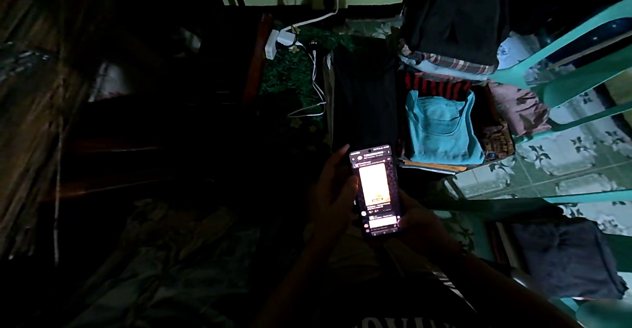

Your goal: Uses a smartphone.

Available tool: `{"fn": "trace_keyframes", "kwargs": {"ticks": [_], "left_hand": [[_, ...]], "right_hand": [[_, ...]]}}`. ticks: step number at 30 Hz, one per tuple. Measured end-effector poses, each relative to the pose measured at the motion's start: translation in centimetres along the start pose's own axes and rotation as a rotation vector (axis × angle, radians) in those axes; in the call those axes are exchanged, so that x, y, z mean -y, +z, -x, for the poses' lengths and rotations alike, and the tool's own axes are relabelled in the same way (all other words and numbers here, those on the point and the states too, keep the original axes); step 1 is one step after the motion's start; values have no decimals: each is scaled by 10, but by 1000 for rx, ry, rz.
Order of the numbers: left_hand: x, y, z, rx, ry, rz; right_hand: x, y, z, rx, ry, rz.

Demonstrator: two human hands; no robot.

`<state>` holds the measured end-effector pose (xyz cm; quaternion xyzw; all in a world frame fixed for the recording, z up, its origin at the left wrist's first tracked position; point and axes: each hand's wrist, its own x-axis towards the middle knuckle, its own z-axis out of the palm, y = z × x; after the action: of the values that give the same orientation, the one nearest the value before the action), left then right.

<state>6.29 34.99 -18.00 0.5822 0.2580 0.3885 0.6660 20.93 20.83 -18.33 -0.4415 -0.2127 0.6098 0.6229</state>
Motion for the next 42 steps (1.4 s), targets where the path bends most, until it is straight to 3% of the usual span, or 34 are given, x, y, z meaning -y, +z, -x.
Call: {"fn": "trace_keyframes", "kwargs": {"ticks": [13, 17, 35, 42], "left_hand": [[-1, 1, 0, -17, -8, 8], [0, 1, 0, -12, 6, 6], [0, 0, 0, -10, 10, 9], [1, 0, 1, -17, -25, -12]], "right_hand": [[-1, 0, 2, -6, -16, 37], [-4, -5, 0, 73, -18, -43], [-1, 3, 2, -39, 9, 31], [1, 8, 5, -32, -64, 90]]}}
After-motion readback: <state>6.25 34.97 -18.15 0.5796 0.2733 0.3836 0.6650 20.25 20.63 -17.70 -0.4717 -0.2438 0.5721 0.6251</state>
